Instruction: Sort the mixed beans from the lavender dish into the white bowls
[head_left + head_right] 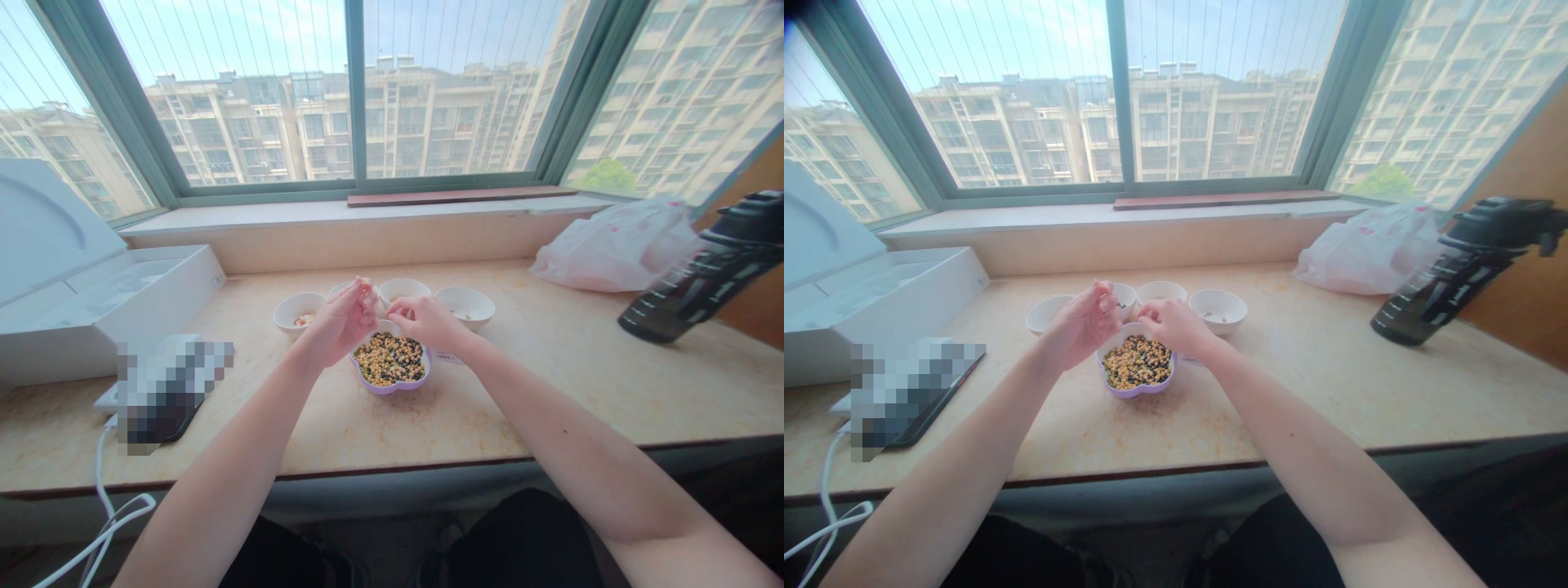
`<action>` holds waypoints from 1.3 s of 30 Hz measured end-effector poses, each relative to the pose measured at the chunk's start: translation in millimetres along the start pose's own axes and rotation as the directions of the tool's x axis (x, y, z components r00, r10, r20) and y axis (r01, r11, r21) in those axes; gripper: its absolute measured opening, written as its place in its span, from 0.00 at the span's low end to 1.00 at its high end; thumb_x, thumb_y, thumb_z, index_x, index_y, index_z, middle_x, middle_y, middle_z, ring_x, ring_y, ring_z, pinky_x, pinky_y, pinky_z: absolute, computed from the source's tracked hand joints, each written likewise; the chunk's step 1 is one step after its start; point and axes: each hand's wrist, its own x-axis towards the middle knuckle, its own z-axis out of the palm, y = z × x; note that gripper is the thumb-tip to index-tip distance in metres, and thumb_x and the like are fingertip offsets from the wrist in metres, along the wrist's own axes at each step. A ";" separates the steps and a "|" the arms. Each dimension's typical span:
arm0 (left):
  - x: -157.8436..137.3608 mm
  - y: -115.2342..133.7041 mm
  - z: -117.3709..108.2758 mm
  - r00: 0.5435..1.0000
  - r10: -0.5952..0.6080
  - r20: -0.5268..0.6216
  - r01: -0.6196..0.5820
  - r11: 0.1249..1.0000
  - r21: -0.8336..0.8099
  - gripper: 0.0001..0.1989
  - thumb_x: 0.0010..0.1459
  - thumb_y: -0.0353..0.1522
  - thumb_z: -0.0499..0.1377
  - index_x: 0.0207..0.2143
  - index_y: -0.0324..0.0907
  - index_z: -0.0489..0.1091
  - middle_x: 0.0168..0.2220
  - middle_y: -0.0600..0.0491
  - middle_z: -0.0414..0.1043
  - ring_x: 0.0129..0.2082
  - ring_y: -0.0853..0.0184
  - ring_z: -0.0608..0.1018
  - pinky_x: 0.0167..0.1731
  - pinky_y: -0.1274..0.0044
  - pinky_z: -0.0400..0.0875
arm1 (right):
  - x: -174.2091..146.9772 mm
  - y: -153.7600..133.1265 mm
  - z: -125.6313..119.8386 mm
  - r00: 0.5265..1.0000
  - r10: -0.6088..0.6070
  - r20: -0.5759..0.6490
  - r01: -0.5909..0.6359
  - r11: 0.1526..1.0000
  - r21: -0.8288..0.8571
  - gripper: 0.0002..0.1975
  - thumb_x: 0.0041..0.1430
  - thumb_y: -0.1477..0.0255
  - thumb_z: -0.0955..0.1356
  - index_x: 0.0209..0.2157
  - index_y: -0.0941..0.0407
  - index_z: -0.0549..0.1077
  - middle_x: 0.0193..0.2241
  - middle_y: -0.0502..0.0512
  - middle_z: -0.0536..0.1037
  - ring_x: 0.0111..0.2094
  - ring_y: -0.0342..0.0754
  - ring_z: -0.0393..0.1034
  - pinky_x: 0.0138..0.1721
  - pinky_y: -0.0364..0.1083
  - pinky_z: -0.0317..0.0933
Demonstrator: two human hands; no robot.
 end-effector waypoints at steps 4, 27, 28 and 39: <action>2.5 -2.6 -3.0 0.999 0.023 -0.023 -0.022 0.997 0.071 0.17 0.55 0.41 0.69 0.31 0.40 0.68 0.23 0.61 0.59 0.21 0.77 0.62 0.23 0.83 0.60 | -0.1 -2.3 -1.2 1.000 0.007 -0.029 -0.006 1.000 0.016 0.09 0.63 0.71 0.67 0.36 0.56 0.81 0.31 0.54 0.82 0.27 0.44 0.70 0.33 0.44 0.61; 4.1 -20.0 -10.6 0.983 0.038 -0.178 0.079 0.792 0.606 0.21 0.54 0.46 0.67 0.26 0.39 0.65 0.21 0.60 0.59 0.20 0.76 0.59 0.22 0.80 0.51 | -3.2 -8.1 4.2 0.977 -0.108 -0.181 0.157 0.947 0.282 0.10 0.61 0.66 0.70 0.39 0.56 0.81 0.30 0.51 0.80 0.23 0.41 0.69 0.26 0.42 0.61; 3.8 -19.9 -10.1 0.984 0.037 -0.176 0.079 0.791 0.607 0.22 0.54 0.47 0.67 0.25 0.40 0.65 0.20 0.60 0.58 0.20 0.76 0.58 0.22 0.80 0.50 | -3.4 -8.3 4.6 0.977 -0.111 -0.184 0.159 0.950 0.270 0.09 0.61 0.67 0.70 0.38 0.56 0.81 0.30 0.51 0.81 0.23 0.41 0.69 0.26 0.42 0.61; 3.5 -13.8 -13.6 0.966 0.257 -0.005 0.006 -0.006 1.000 0.12 0.63 0.36 0.57 0.30 0.41 0.75 0.30 0.51 0.76 0.30 0.66 0.73 0.32 0.75 0.64 | 4.6 9.2 -10.2 0.941 0.030 -0.338 -0.043 0.999 -0.033 0.10 0.63 0.67 0.69 0.35 0.56 0.82 0.31 0.54 0.83 0.30 0.47 0.74 0.35 0.45 0.62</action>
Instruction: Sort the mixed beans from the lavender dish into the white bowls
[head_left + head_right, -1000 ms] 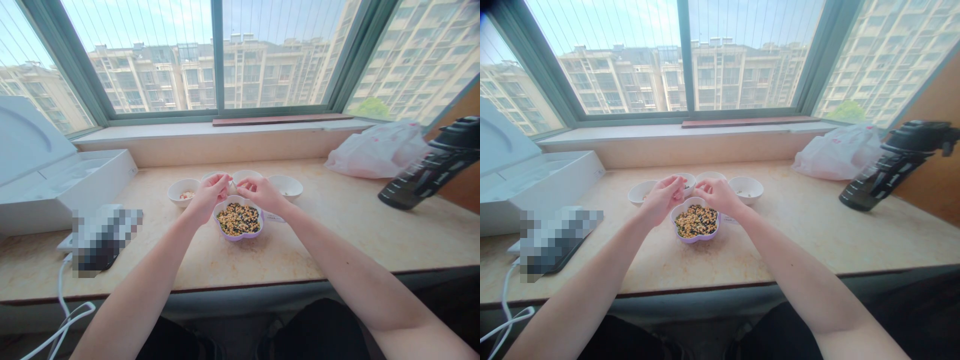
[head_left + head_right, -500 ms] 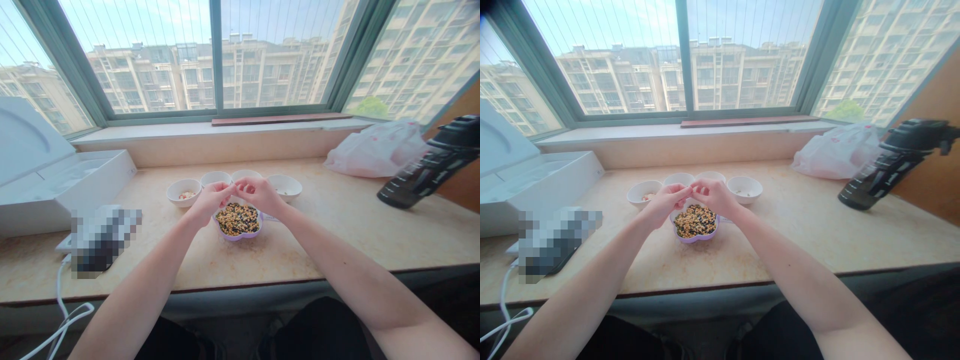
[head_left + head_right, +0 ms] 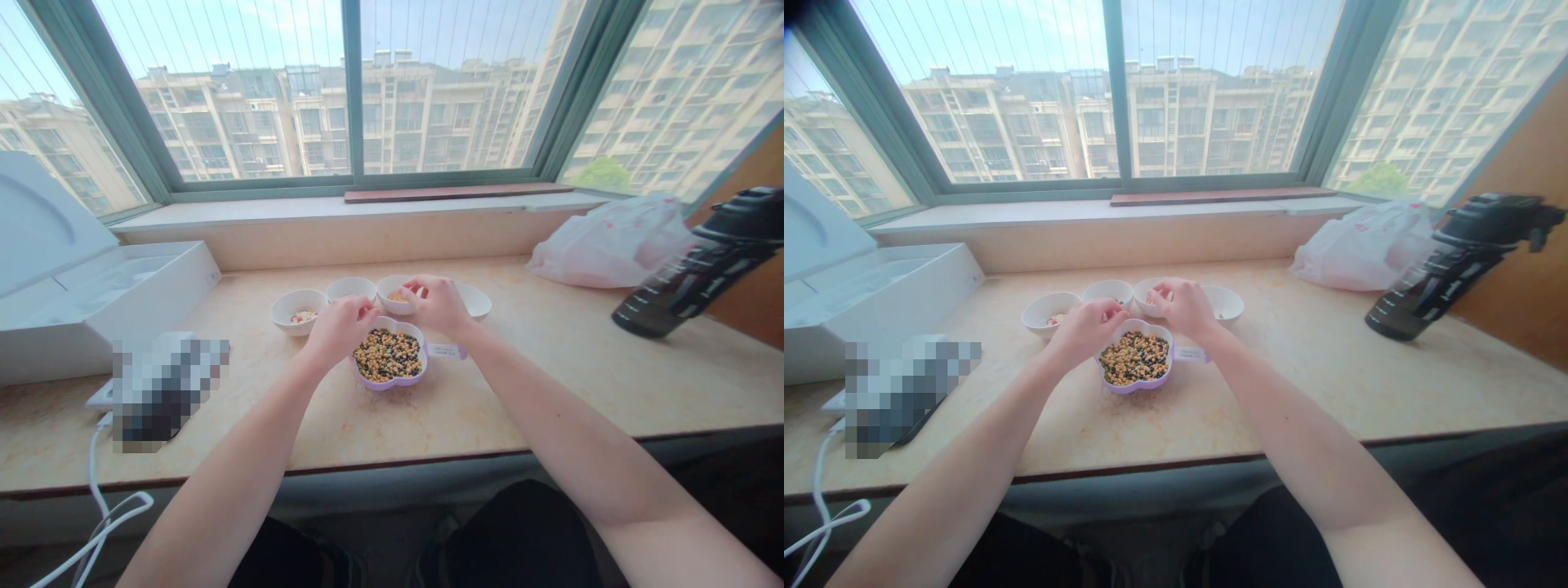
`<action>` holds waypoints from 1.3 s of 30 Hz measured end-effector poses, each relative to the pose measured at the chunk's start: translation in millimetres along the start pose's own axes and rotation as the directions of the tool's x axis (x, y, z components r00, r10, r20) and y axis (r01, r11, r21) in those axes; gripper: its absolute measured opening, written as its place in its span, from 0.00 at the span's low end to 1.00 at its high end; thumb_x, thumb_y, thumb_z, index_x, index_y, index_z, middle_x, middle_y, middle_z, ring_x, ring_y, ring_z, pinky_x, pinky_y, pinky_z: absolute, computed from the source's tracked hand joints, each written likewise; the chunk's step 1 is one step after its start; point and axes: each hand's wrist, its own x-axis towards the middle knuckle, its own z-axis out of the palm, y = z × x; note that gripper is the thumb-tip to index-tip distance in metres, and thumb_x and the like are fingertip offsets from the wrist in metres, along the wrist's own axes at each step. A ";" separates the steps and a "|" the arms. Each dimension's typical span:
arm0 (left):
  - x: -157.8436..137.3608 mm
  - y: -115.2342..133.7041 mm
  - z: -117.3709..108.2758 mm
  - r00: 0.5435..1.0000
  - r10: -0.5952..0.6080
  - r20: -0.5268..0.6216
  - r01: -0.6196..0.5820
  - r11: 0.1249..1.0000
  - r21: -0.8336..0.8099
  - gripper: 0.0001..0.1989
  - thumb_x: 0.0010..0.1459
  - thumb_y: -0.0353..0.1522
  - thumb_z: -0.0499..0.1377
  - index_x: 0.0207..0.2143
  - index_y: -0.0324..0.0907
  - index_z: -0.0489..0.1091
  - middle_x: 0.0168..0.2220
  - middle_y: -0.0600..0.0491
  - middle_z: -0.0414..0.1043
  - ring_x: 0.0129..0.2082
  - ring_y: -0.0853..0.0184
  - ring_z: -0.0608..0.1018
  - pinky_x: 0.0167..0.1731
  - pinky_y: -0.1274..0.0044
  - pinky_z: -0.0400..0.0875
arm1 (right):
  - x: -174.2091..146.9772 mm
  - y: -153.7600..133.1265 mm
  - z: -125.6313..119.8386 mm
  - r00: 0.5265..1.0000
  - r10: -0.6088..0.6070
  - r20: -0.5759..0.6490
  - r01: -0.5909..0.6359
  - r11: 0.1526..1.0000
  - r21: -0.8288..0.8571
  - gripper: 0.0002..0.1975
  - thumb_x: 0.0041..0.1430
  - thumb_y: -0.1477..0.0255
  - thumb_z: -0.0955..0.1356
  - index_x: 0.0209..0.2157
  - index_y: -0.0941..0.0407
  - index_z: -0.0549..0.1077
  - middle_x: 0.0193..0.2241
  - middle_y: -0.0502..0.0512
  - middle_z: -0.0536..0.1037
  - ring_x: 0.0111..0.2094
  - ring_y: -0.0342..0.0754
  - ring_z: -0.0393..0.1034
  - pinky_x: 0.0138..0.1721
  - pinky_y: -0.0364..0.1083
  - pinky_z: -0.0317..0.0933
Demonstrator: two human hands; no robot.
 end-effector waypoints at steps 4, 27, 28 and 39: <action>-2.5 0.4 -1.9 0.933 0.235 0.274 -0.299 0.928 0.223 0.11 0.63 0.33 0.57 0.30 0.42 0.77 0.33 0.50 0.78 0.36 0.63 0.76 0.41 0.72 0.67 | 6.4 14.1 -2.2 0.995 0.100 0.022 -0.093 0.976 -0.199 0.11 0.63 0.66 0.68 0.35 0.56 0.81 0.36 0.57 0.83 0.37 0.51 0.76 0.39 0.47 0.62; -3.3 3.2 17.0 0.804 0.340 0.487 -0.448 0.886 0.121 0.04 0.58 0.29 0.63 0.32 0.43 0.79 0.36 0.50 0.76 0.42 0.59 0.76 0.42 0.71 0.68 | 3.5 5.4 3.1 0.988 0.063 0.138 -0.034 0.978 -0.207 0.10 0.64 0.68 0.68 0.37 0.55 0.82 0.42 0.59 0.82 0.43 0.53 0.75 0.46 0.48 0.64; -3.3 3.0 17.5 0.805 0.340 0.486 -0.444 0.889 0.114 0.05 0.58 0.29 0.62 0.32 0.43 0.79 0.36 0.50 0.76 0.41 0.59 0.76 0.43 0.71 0.68 | 2.9 4.6 3.7 0.987 0.060 0.149 -0.031 0.981 -0.193 0.10 0.64 0.68 0.68 0.37 0.55 0.82 0.42 0.58 0.83 0.43 0.53 0.76 0.45 0.48 0.64; -4.6 -2.0 24.0 0.817 0.358 0.452 -0.447 0.888 0.105 0.08 0.57 0.27 0.60 0.29 0.42 0.78 0.33 0.49 0.75 0.39 0.59 0.76 0.41 0.70 0.69 | 1.1 0.5 5.3 0.981 0.019 0.193 0.005 0.992 -0.124 0.10 0.64 0.69 0.68 0.36 0.55 0.83 0.42 0.57 0.83 0.41 0.51 0.76 0.42 0.47 0.64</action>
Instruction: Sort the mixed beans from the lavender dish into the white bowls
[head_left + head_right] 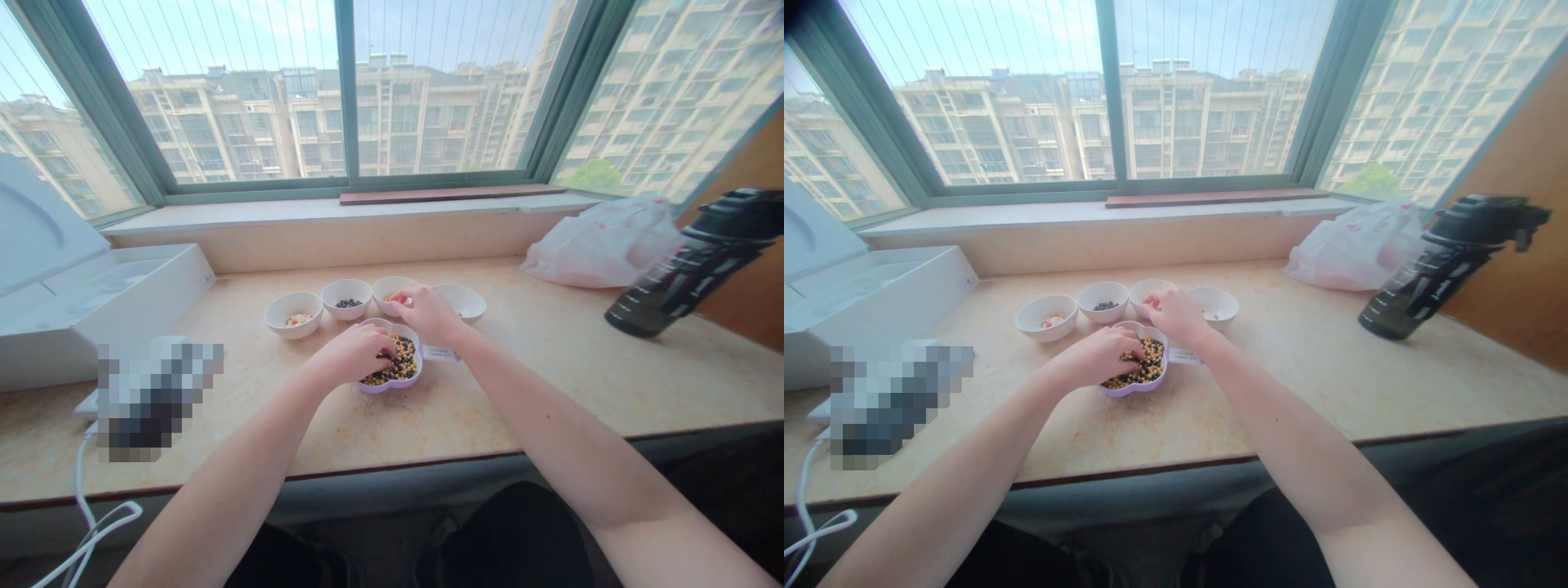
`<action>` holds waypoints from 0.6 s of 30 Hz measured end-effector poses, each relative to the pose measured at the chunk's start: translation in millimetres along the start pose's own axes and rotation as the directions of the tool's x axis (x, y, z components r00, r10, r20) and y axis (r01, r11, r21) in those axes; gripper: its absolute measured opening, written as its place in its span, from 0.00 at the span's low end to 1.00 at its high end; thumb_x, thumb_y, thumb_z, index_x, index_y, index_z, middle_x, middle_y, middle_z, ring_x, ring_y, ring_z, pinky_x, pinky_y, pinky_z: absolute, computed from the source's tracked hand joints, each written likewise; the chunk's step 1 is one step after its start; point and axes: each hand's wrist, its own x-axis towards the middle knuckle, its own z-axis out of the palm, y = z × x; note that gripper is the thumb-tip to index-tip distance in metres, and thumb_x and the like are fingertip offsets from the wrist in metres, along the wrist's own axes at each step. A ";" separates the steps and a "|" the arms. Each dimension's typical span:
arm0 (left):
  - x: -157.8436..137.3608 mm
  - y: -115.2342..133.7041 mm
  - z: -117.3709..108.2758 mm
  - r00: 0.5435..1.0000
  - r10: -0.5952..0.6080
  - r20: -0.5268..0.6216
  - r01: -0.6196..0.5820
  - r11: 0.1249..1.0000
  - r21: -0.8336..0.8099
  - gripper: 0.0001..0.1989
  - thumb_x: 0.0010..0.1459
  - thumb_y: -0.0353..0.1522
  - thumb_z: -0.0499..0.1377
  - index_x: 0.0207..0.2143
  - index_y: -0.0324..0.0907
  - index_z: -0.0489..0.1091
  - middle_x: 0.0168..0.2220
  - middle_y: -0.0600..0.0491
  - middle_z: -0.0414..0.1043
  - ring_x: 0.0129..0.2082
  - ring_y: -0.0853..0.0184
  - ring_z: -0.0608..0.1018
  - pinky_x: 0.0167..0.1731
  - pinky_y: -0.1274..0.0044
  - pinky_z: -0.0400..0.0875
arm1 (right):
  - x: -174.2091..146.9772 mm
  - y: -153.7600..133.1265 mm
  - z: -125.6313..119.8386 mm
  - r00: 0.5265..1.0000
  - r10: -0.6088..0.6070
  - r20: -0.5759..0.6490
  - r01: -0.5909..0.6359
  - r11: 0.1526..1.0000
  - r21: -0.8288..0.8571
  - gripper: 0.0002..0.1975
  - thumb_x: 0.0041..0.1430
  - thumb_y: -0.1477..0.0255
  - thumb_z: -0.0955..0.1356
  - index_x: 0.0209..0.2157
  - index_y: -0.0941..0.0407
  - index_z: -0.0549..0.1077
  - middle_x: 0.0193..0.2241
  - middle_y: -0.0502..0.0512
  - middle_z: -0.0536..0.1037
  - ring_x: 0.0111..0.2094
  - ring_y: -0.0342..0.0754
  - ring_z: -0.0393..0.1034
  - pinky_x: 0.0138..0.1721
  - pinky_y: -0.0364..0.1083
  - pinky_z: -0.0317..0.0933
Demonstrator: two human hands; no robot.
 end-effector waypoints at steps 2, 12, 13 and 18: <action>-0.1 0.4 0.6 1.000 -0.004 0.000 0.004 1.000 -0.006 0.09 0.57 0.26 0.58 0.28 0.42 0.78 0.33 0.49 0.76 0.39 0.60 0.76 0.41 0.71 0.69 | -0.3 -0.8 -0.5 1.000 0.005 -0.003 -0.005 1.000 0.003 0.10 0.64 0.69 0.68 0.36 0.55 0.83 0.41 0.57 0.83 0.40 0.51 0.76 0.42 0.47 0.64; 0.8 1.0 -1.4 0.999 -0.033 0.006 0.033 0.998 -0.058 0.10 0.58 0.24 0.57 0.27 0.42 0.76 0.36 0.50 0.76 0.40 0.61 0.76 0.45 0.70 0.67 | 0.6 0.5 0.2 1.000 -0.005 -0.003 0.005 1.000 0.019 0.10 0.64 0.68 0.68 0.37 0.56 0.83 0.41 0.57 0.83 0.39 0.51 0.76 0.42 0.47 0.64; 0.5 0.0 -1.7 0.999 -0.039 -0.003 0.039 0.997 -0.073 0.10 0.58 0.24 0.57 0.28 0.42 0.75 0.36 0.50 0.75 0.40 0.61 0.76 0.45 0.70 0.67 | 0.4 0.3 0.1 1.000 -0.005 -0.005 0.006 1.000 0.018 0.10 0.64 0.68 0.68 0.37 0.56 0.83 0.41 0.57 0.83 0.39 0.51 0.76 0.41 0.47 0.64; -3.3 -2.5 -9.6 0.984 -0.137 -0.113 0.106 0.964 -0.245 0.08 0.62 0.28 0.55 0.32 0.42 0.73 0.37 0.51 0.75 0.40 0.63 0.74 0.41 0.72 0.66 | -1.1 -2.7 -1.8 1.000 -0.018 -0.013 0.019 0.999 0.028 0.10 0.64 0.68 0.68 0.37 0.56 0.83 0.40 0.57 0.84 0.39 0.51 0.76 0.42 0.48 0.64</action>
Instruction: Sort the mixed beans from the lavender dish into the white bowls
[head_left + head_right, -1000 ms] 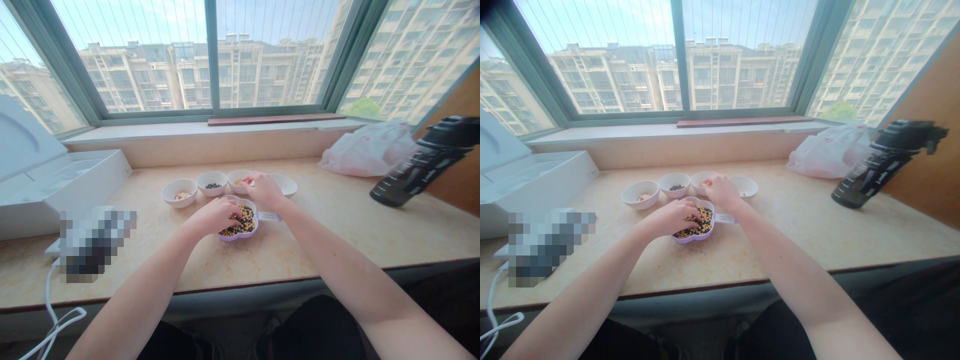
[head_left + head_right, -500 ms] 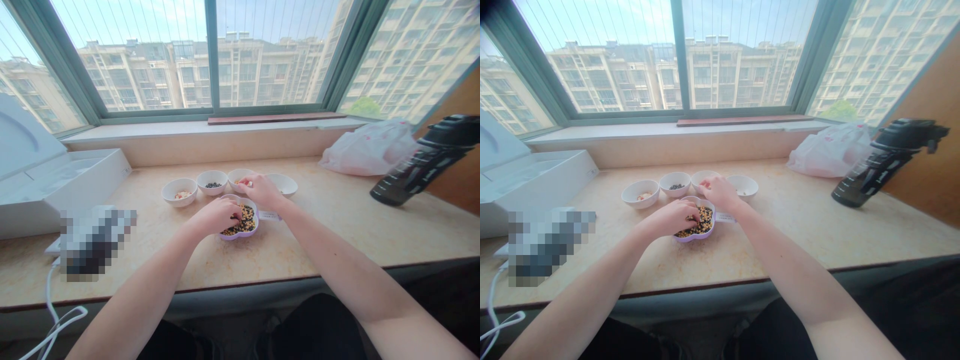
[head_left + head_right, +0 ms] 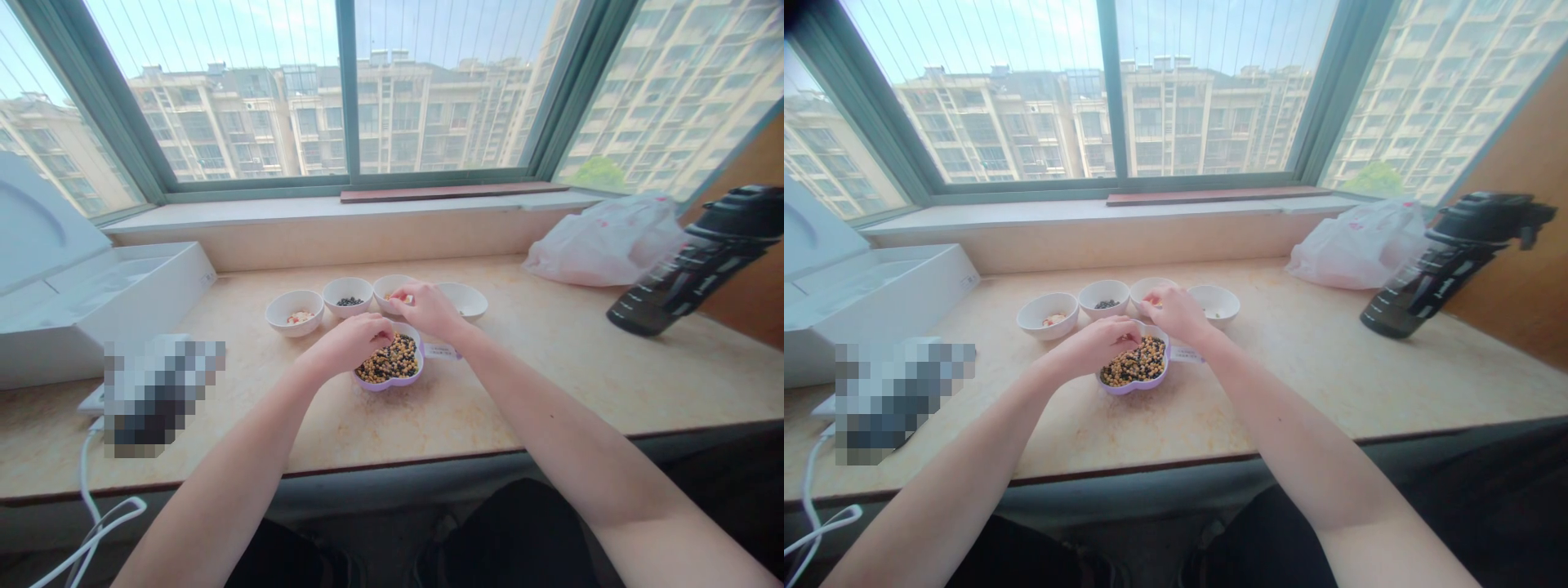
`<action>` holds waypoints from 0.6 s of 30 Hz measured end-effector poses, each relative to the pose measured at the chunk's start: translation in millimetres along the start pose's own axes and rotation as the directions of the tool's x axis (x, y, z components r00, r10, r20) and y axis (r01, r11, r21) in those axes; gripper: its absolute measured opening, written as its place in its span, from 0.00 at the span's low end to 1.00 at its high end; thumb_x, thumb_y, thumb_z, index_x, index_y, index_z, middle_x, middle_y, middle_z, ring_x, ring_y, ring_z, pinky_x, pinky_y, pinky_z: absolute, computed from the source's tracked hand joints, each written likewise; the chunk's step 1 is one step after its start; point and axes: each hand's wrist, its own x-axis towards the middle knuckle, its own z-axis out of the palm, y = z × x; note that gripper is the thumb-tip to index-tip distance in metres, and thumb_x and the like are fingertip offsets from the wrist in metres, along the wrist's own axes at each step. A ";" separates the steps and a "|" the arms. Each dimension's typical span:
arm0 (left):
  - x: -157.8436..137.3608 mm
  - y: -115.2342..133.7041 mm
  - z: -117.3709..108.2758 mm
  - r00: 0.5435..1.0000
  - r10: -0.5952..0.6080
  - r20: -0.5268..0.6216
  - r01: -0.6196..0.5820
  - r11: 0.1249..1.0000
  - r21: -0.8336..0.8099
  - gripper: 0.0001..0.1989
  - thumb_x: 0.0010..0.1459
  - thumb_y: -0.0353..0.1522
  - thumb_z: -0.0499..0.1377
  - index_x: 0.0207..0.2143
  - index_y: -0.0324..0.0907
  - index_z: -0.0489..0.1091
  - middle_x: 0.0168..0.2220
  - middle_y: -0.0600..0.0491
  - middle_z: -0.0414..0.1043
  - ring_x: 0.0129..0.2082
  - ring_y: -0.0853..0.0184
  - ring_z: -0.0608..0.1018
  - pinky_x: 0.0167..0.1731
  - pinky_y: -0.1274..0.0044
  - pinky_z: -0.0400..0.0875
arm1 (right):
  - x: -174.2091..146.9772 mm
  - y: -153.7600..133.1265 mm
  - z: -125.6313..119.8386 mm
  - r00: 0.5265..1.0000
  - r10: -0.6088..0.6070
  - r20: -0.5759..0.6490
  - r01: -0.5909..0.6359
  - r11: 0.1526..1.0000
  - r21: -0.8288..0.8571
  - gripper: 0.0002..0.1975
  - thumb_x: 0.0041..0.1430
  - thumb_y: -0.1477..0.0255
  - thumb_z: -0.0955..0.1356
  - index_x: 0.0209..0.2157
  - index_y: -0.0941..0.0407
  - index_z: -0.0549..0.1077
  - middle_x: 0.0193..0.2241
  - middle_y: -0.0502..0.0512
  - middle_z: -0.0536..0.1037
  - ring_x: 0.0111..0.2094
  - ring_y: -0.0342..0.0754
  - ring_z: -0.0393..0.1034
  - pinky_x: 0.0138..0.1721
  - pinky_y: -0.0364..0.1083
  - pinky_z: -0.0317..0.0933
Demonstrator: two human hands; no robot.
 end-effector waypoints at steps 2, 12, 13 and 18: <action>-1.4 3.5 -5.9 0.995 -0.051 -0.083 0.039 0.989 -0.141 0.07 0.63 0.29 0.55 0.34 0.42 0.73 0.36 0.52 0.75 0.38 0.65 0.74 0.40 0.74 0.65 | -0.7 -1.4 -0.9 1.000 -0.005 0.000 0.005 1.000 0.006 0.10 0.64 0.68 0.69 0.36 0.56 0.83 0.39 0.57 0.84 0.38 0.51 0.76 0.41 0.48 0.64; -2.3 15.8 -28.6 0.932 -0.322 -0.166 -0.059 0.317 -0.947 0.16 0.61 0.44 0.63 0.31 0.42 0.68 0.25 0.59 0.60 0.23 0.75 0.63 0.26 0.80 0.61 | -2.9 -6.4 -2.5 1.000 -0.011 0.027 0.010 0.999 0.054 0.10 0.65 0.67 0.68 0.35 0.55 0.83 0.37 0.57 0.84 0.38 0.51 0.76 0.40 0.48 0.64; -2.5 14.6 -31.2 0.919 -0.351 -0.182 -0.082 0.281 -0.956 0.15 0.62 0.45 0.62 0.32 0.43 0.68 0.25 0.59 0.59 0.22 0.75 0.63 0.26 0.80 0.61 | -3.0 -6.5 -2.1 1.000 -0.009 0.030 0.008 0.998 0.056 0.10 0.65 0.68 0.68 0.35 0.55 0.83 0.37 0.57 0.84 0.37 0.51 0.76 0.40 0.48 0.64; -4.1 10.7 -43.1 0.826 -0.453 -0.336 -0.223 0.285 -0.932 0.18 0.65 0.50 0.56 0.34 0.47 0.71 0.23 0.58 0.58 0.23 0.72 0.63 0.26 0.77 0.61 | -3.2 -5.8 -0.3 0.999 -0.015 0.032 0.014 0.999 0.046 0.11 0.65 0.68 0.68 0.35 0.56 0.82 0.37 0.58 0.84 0.37 0.51 0.76 0.40 0.49 0.64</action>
